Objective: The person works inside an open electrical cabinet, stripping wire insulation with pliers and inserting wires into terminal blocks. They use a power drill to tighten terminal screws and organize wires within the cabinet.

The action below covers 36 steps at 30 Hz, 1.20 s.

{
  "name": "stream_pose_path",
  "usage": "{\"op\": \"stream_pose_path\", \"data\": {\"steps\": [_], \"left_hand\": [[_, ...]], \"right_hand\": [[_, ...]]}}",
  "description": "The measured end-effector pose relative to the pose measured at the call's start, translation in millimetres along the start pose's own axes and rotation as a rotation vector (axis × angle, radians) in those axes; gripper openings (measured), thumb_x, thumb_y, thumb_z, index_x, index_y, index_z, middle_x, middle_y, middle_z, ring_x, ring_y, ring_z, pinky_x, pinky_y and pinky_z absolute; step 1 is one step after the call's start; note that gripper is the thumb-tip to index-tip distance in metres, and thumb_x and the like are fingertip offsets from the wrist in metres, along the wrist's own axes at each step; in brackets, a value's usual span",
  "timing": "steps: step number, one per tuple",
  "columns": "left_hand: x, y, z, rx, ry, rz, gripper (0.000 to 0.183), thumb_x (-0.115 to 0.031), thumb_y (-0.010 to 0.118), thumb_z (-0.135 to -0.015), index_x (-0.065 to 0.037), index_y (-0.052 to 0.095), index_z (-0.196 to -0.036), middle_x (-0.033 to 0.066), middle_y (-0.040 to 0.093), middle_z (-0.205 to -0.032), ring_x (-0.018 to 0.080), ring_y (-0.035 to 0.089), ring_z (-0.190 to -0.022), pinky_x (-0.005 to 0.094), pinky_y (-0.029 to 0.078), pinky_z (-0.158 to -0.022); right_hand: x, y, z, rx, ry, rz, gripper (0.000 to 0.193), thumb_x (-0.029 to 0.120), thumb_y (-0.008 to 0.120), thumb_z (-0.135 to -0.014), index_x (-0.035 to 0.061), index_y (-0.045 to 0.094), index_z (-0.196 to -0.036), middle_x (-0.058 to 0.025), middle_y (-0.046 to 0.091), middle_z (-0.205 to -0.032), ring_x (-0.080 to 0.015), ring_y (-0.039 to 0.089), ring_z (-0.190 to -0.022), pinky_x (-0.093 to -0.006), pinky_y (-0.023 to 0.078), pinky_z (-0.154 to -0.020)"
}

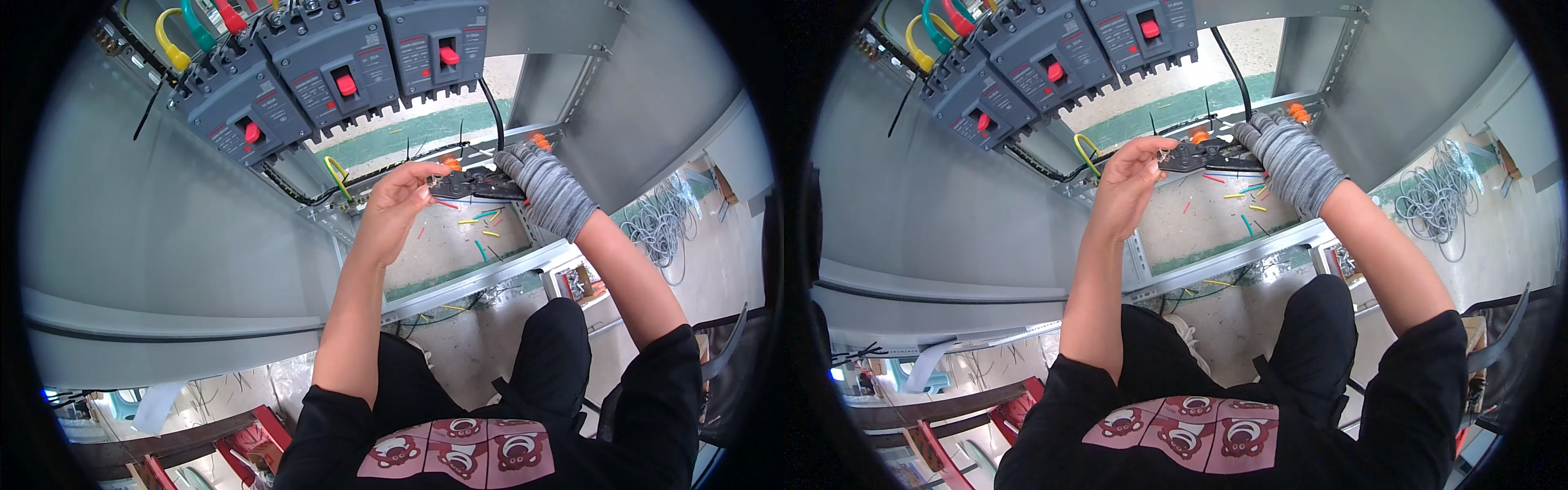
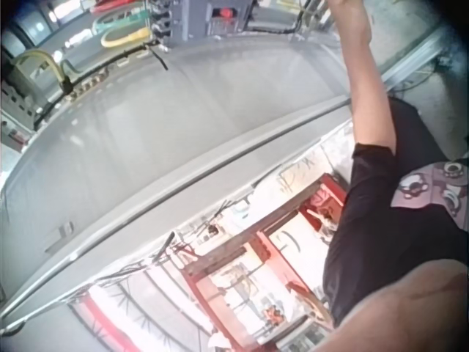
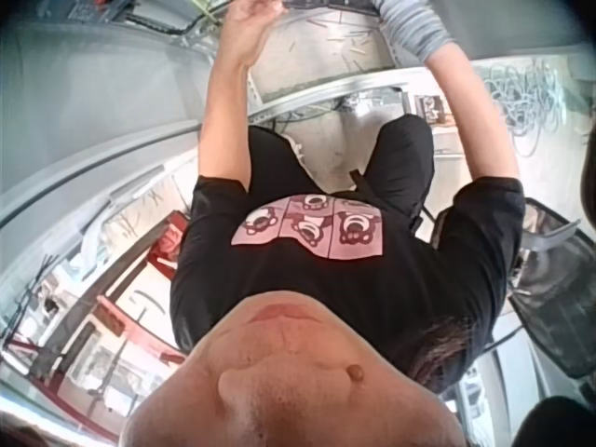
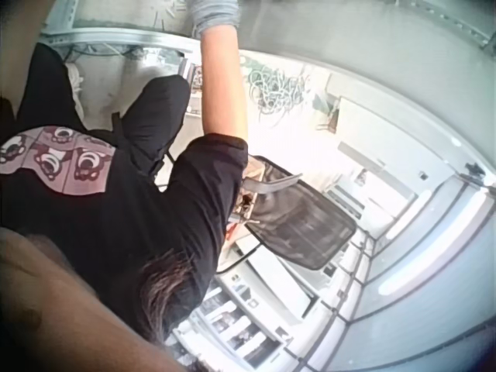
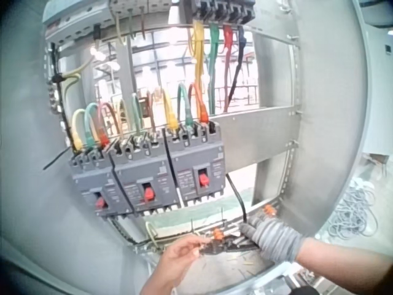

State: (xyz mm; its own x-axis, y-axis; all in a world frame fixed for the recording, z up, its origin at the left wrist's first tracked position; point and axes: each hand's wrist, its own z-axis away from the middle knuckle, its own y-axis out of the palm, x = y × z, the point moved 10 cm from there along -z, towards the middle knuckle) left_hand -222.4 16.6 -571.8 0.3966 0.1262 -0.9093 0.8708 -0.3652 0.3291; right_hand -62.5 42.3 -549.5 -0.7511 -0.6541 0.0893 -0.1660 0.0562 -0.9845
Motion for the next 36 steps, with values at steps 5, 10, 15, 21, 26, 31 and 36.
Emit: {"op": "stream_pose_path", "data": {"steps": [5, 10, 15, 21, 26, 31, 36], "left_hand": [[2.2, 0.7, -1.2, -0.007, -0.017, 0.003, 0.031, 0.003, 0.052, -0.088, -0.005, 0.059, -0.117, 0.0022, 0.060, -0.112, 0.0079, 0.052, -0.096, 0.0255, 0.040, -0.085], [0.7, -0.9, -3.1, -0.093, -0.018, -0.123, 0.032, 0.006, 0.051, -0.087, -0.004, 0.061, -0.116, 0.0014, 0.059, -0.110, 0.0070, 0.051, -0.091, 0.0246, 0.042, -0.082], [-12.5, -1.3, -2.2, -0.111, 0.076, -0.220, 0.032, 0.008, 0.051, -0.086, -0.003, 0.062, -0.114, -0.0015, 0.054, -0.098, 0.0059, 0.047, -0.085, 0.0214, 0.040, -0.081], [-13.7, -0.8, -0.6, -0.123, 0.086, -0.231, 0.032, 0.006, 0.053, -0.085, -0.002, 0.061, -0.115, -0.0033, 0.050, -0.092, 0.0058, 0.045, -0.083, 0.0201, 0.038, -0.079], [-12.0, 0.4, -1.6, -0.135, 0.072, -0.186, 0.033, 0.006, 0.053, -0.085, -0.002, 0.062, -0.115, -0.0039, 0.048, -0.089, 0.0053, 0.043, -0.081, 0.0200, 0.037, -0.078], [-12.2, 2.9, -0.6, -0.137, 0.054, -0.187, 0.034, 0.007, 0.053, -0.083, -0.003, 0.062, -0.115, -0.0041, 0.048, -0.089, 0.0053, 0.043, -0.080, 0.0202, 0.037, -0.078], [-9.6, 1.9, -1.2, -0.133, 0.047, -0.165, 0.035, 0.008, 0.053, -0.083, -0.003, 0.063, -0.115, -0.0036, 0.049, -0.090, 0.0055, 0.044, -0.080, 0.0206, 0.038, -0.078]], "right_hand": [[-2.5, 19.5, 10.0, 0.061, 0.077, -0.121, 0.049, 0.007, 0.064, -0.073, 0.0039, 0.053, -0.121, -0.0183, 0.061, -0.101, -0.0341, 0.059, -0.099, -0.0411, 0.047, -0.089], [-3.7, 31.7, 15.5, 0.134, 0.177, -0.161, 0.053, 0.008, 0.064, -0.072, 0.0019, 0.052, -0.123, -0.0204, 0.060, -0.103, -0.0350, 0.060, -0.096, -0.0404, 0.048, -0.086], [12.3, 11.3, 15.9, 0.063, 0.179, -0.032, 0.058, 0.010, 0.063, -0.071, 0.0006, 0.049, -0.127, -0.0231, 0.055, -0.116, -0.0360, 0.055, -0.108, -0.0412, 0.044, -0.096], [18.5, 11.5, 18.3, 0.031, 0.204, -0.079, 0.059, 0.010, 0.062, -0.072, -0.0002, 0.049, -0.129, -0.0252, 0.053, -0.120, -0.0367, 0.052, -0.113, -0.0409, 0.039, -0.102], [17.1, 15.0, 18.4, 0.049, 0.222, -0.102, 0.055, 0.009, 0.061, -0.072, -0.0003, 0.051, -0.125, -0.0243, 0.054, -0.118, -0.0361, 0.052, -0.112, -0.0405, 0.038, -0.103], [9.3, 23.5, 17.5, 0.162, 0.253, -0.193, 0.052, 0.009, 0.060, -0.072, -0.0006, 0.052, -0.123, -0.0231, 0.055, -0.115, -0.0362, 0.052, -0.110, -0.0406, 0.038, -0.102], [13.0, 17.3, 18.1, 0.120, 0.186, -0.155, 0.056, 0.010, 0.059, -0.073, -0.0033, 0.048, -0.127, -0.0248, 0.052, -0.120, -0.0372, 0.049, -0.115, -0.0422, 0.037, -0.104]]}}
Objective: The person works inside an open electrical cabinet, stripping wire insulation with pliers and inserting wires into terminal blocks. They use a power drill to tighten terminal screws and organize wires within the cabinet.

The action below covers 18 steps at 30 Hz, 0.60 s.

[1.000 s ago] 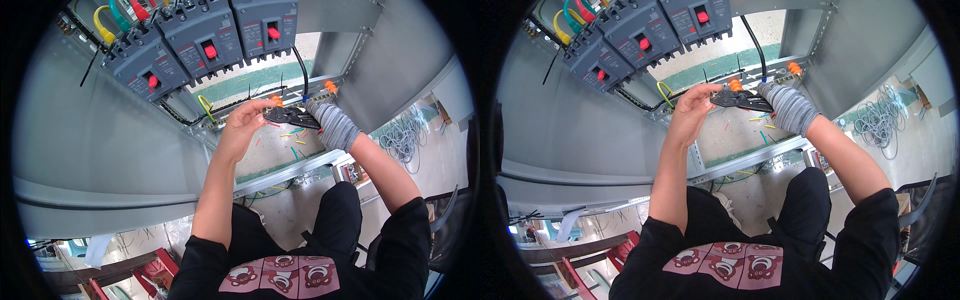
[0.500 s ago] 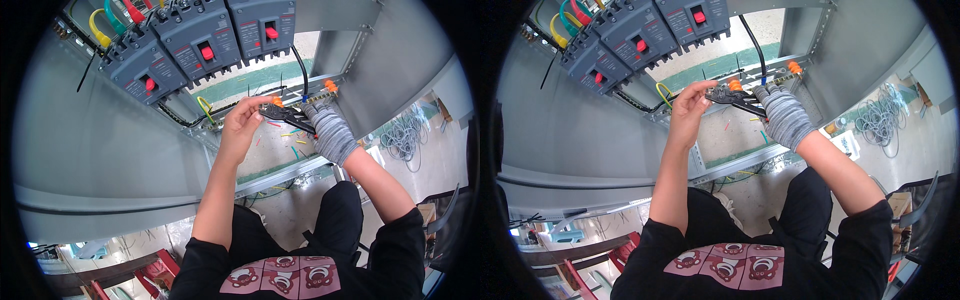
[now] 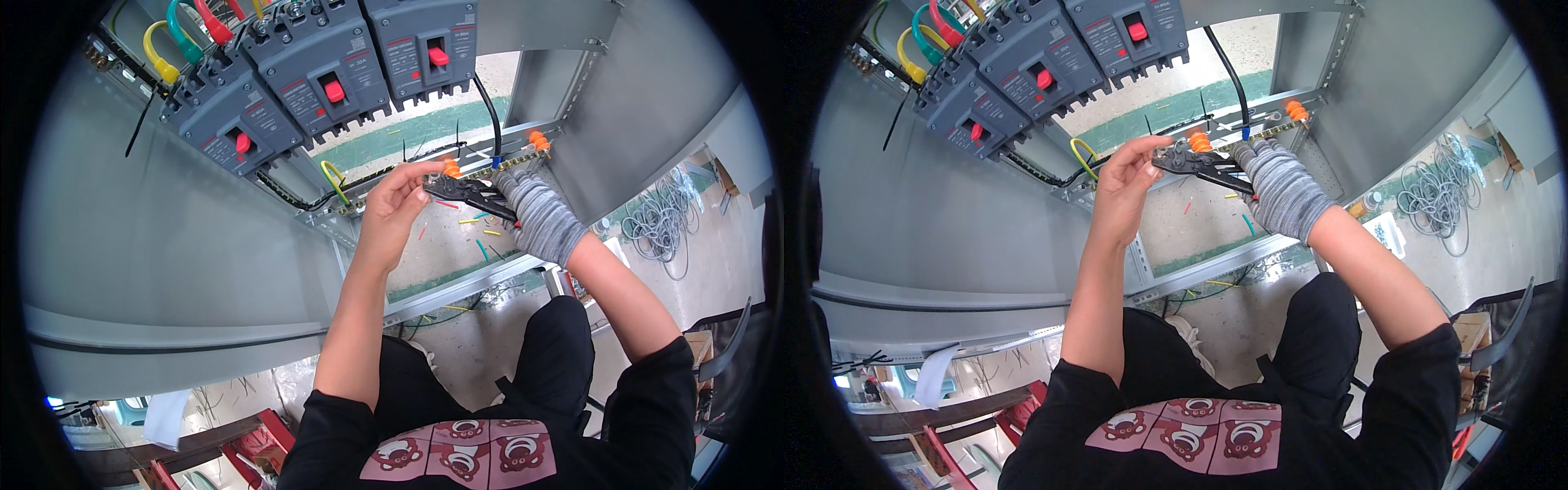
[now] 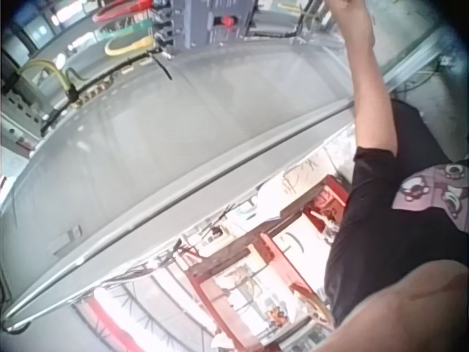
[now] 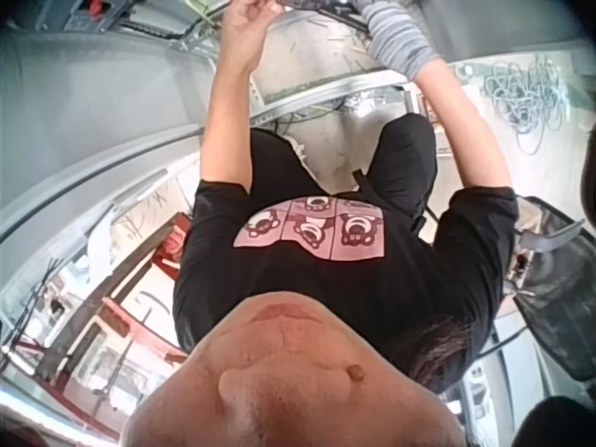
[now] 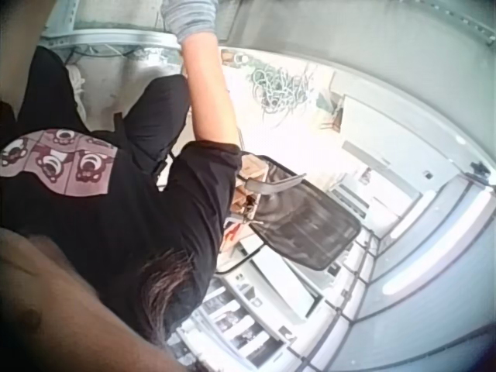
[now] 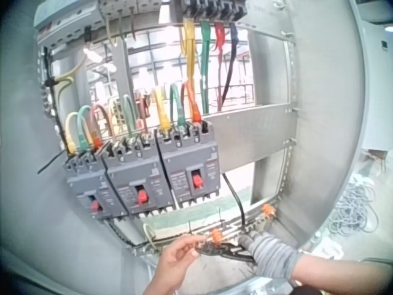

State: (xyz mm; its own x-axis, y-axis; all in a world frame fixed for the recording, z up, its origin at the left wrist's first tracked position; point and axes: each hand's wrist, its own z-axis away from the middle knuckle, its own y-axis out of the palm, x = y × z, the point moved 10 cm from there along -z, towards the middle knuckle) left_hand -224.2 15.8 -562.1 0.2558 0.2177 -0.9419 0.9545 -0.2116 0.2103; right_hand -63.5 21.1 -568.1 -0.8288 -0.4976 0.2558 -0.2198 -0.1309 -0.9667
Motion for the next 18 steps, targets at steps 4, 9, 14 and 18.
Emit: {"op": "stream_pose_path", "data": {"steps": [4, 9, 14, 18], "left_hand": [[-1.6, 0.6, 1.1, 0.021, 0.020, -0.047, 0.034, 0.007, 0.048, -0.086, -0.002, 0.061, -0.116, 0.0050, 0.061, -0.116, 0.0067, 0.053, -0.093, 0.0241, 0.043, -0.090], [-4.4, 3.5, 0.3, -0.034, 0.024, 0.002, 0.031, 0.003, 0.055, -0.086, -0.003, 0.062, -0.116, -0.0029, 0.052, -0.090, 0.0065, 0.046, -0.081, 0.0215, 0.040, -0.077], [-2.9, 4.1, 1.0, -0.018, 0.020, 0.013, 0.032, 0.002, 0.055, -0.087, -0.003, 0.061, -0.118, -0.0013, 0.055, -0.095, 0.0070, 0.046, -0.081, 0.0220, 0.040, -0.077], [1.9, -1.1, 0.8, -0.061, -0.025, -0.016, 0.035, 0.001, 0.056, -0.087, -0.004, 0.060, -0.121, -0.0001, 0.056, -0.099, 0.0073, 0.047, -0.081, 0.0223, 0.041, -0.078]], "right_hand": [[3.1, -6.7, 0.3, -0.096, -0.025, 0.056, 0.060, 0.010, 0.059, -0.074, -0.0048, 0.044, -0.130, -0.0256, 0.050, -0.124, -0.0380, 0.047, -0.119, -0.0437, 0.036, -0.105], [1.8, -6.4, 1.9, -0.155, -0.051, 0.090, 0.055, 0.009, 0.059, -0.074, -0.0017, 0.048, -0.127, -0.0244, 0.053, -0.120, -0.0372, 0.053, -0.111, -0.0423, 0.041, -0.099], [-3.2, -6.8, -2.9, -0.129, -0.002, 0.076, 0.045, 0.008, 0.059, -0.075, 0.0035, 0.055, -0.120, -0.0196, 0.061, -0.107, -0.0346, 0.060, -0.095, -0.0416, 0.048, -0.086], [-1.6, -5.1, -2.2, -0.174, 0.029, 0.030, 0.041, 0.007, 0.059, -0.076, 0.0041, 0.057, -0.117, -0.0182, 0.063, -0.102, -0.0340, 0.061, -0.092, -0.0410, 0.049, -0.083]]}}
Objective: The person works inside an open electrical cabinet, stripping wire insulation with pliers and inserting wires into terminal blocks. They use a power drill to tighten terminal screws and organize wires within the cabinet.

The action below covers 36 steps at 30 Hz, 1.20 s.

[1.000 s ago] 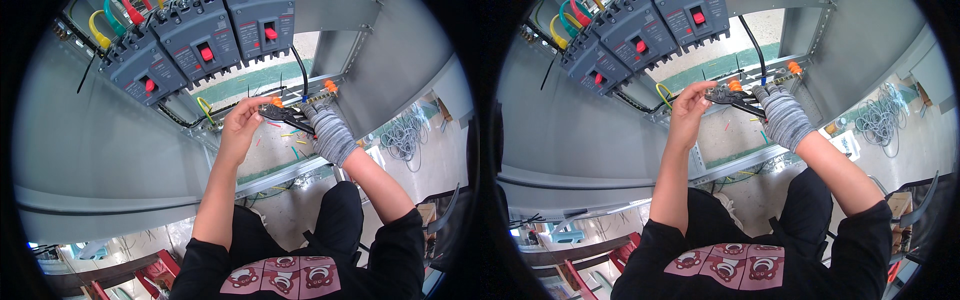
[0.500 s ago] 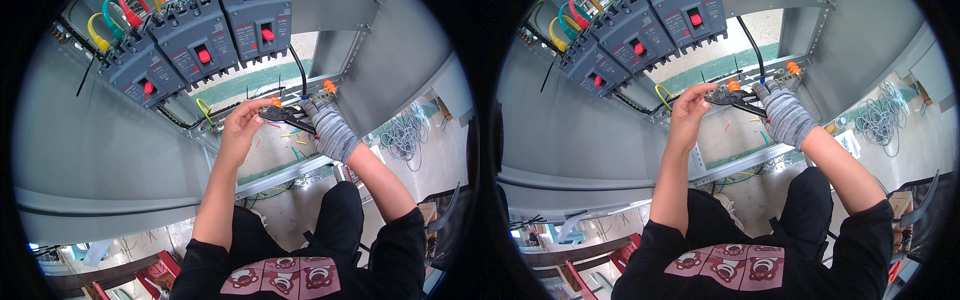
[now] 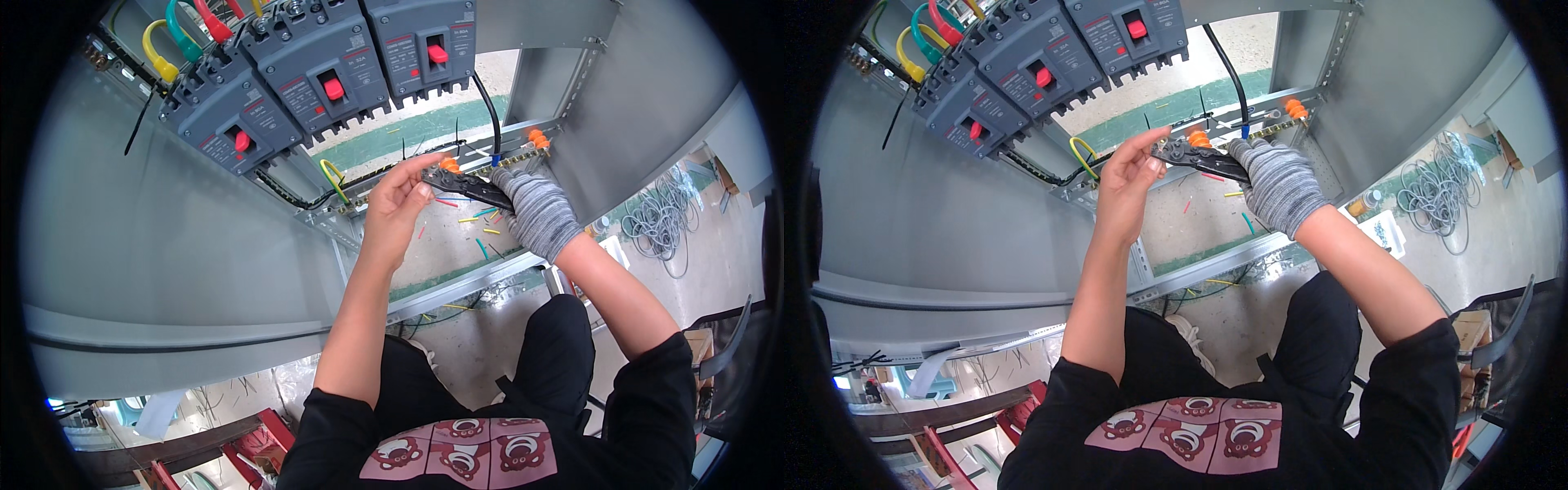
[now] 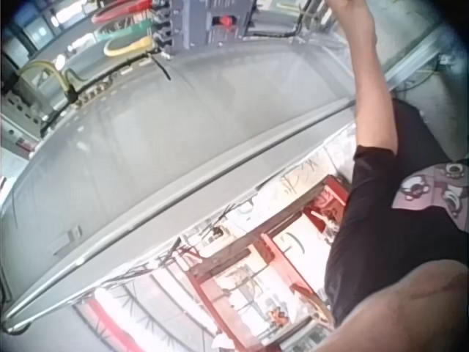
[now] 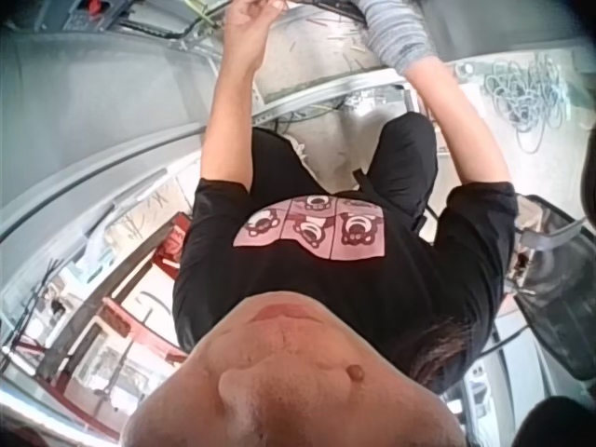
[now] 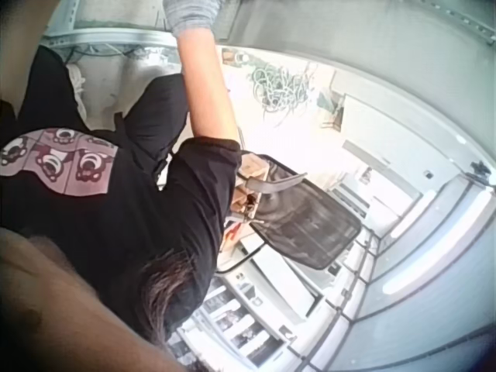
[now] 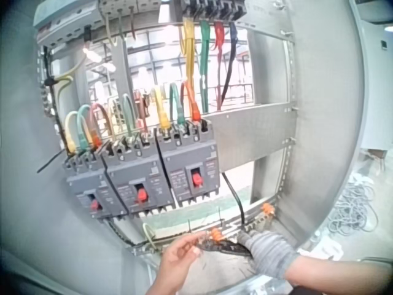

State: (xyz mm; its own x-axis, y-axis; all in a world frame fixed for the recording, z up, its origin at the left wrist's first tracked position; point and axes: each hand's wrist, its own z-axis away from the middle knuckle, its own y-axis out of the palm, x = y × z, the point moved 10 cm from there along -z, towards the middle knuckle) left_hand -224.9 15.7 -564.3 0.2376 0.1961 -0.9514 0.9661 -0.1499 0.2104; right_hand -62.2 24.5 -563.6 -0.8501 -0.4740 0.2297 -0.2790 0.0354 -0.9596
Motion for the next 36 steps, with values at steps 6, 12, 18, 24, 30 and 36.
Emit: {"op": "stream_pose_path", "data": {"steps": [6, 12, 18, 24, 30, 36], "left_hand": [[-3.4, 4.9, 0.4, 0.079, 0.019, 0.058, 0.039, 0.001, 0.056, -0.087, -0.003, 0.057, -0.125, 0.0011, 0.056, -0.102, 0.0080, 0.051, -0.085, 0.0233, 0.045, -0.081], [15.4, -11.7, 1.2, -0.049, -0.053, -0.019, 0.041, 0.002, 0.058, -0.085, -0.002, 0.055, -0.125, 0.0015, 0.057, -0.094, 0.0090, 0.056, -0.082, 0.0232, 0.048, -0.079], [18.9, -6.2, -0.3, -0.033, -0.044, 0.003, 0.042, 0.003, 0.058, -0.083, -0.003, 0.055, -0.124, 0.0015, 0.057, -0.092, 0.0105, 0.058, -0.082, 0.0239, 0.050, -0.077], [20.2, -11.5, 6.7, -0.098, -0.058, -0.333, 0.046, -0.010, 0.066, -0.083, -0.004, 0.054, -0.126, 0.0025, 0.059, -0.102, 0.0128, 0.058, -0.093, 0.0277, 0.050, -0.084], [18.9, 18.8, 8.3, 0.170, 0.008, -0.749, 0.038, 0.002, 0.053, -0.087, -0.002, 0.053, -0.125, 0.0058, 0.054, -0.110, 0.0138, 0.051, -0.103, 0.0274, 0.037, -0.095], [-101.3, 149.5, 60.6, 0.514, 0.815, -0.557, 0.030, -0.007, 0.052, -0.088, -0.002, 0.055, -0.118, 0.0141, 0.048, -0.126, 0.0241, 0.046, -0.118, 0.0341, 0.032, -0.102]], "right_hand": [[-11.1, 21.0, 3.9, 0.049, 0.013, -0.274, 0.043, 0.010, 0.059, -0.077, 0.0018, 0.056, -0.119, -0.0224, 0.063, -0.095, -0.0371, 0.062, -0.084, -0.0415, 0.051, -0.078], [-8.6, 35.9, 6.6, 0.066, 0.052, -0.273, 0.045, 0.011, 0.062, -0.076, 0.0000, 0.055, -0.119, -0.0246, 0.063, -0.095, -0.0384, 0.062, -0.085, -0.0417, 0.051, -0.076], [-11.9, 27.7, 22.0, -0.051, 0.042, -0.255, 0.047, 0.013, 0.066, -0.075, 0.0002, 0.055, -0.118, -0.0247, 0.063, -0.100, -0.0390, 0.062, -0.091, -0.0444, 0.050, -0.080], [-10.8, 86.6, 38.6, -0.060, 0.092, -0.338, 0.032, 0.009, 0.056, -0.071, -0.0044, 0.056, -0.100, -0.0266, 0.061, -0.086, -0.0380, 0.063, -0.079, -0.0456, 0.050, -0.072], [-38.7, 54.9, 126.6, -0.035, 0.486, -0.753, 0.023, 0.016, 0.056, -0.085, 0.0009, 0.055, -0.102, -0.0211, 0.060, -0.076, -0.0400, 0.062, -0.076, -0.0444, 0.049, -0.068], [-44.3, -91.7, 246.5, -0.159, 0.465, -0.763, 0.032, 0.017, 0.050, -0.091, -0.0017, 0.053, -0.117, -0.0218, 0.061, -0.078, -0.0396, 0.062, -0.075, -0.0460, 0.050, -0.069]]}}
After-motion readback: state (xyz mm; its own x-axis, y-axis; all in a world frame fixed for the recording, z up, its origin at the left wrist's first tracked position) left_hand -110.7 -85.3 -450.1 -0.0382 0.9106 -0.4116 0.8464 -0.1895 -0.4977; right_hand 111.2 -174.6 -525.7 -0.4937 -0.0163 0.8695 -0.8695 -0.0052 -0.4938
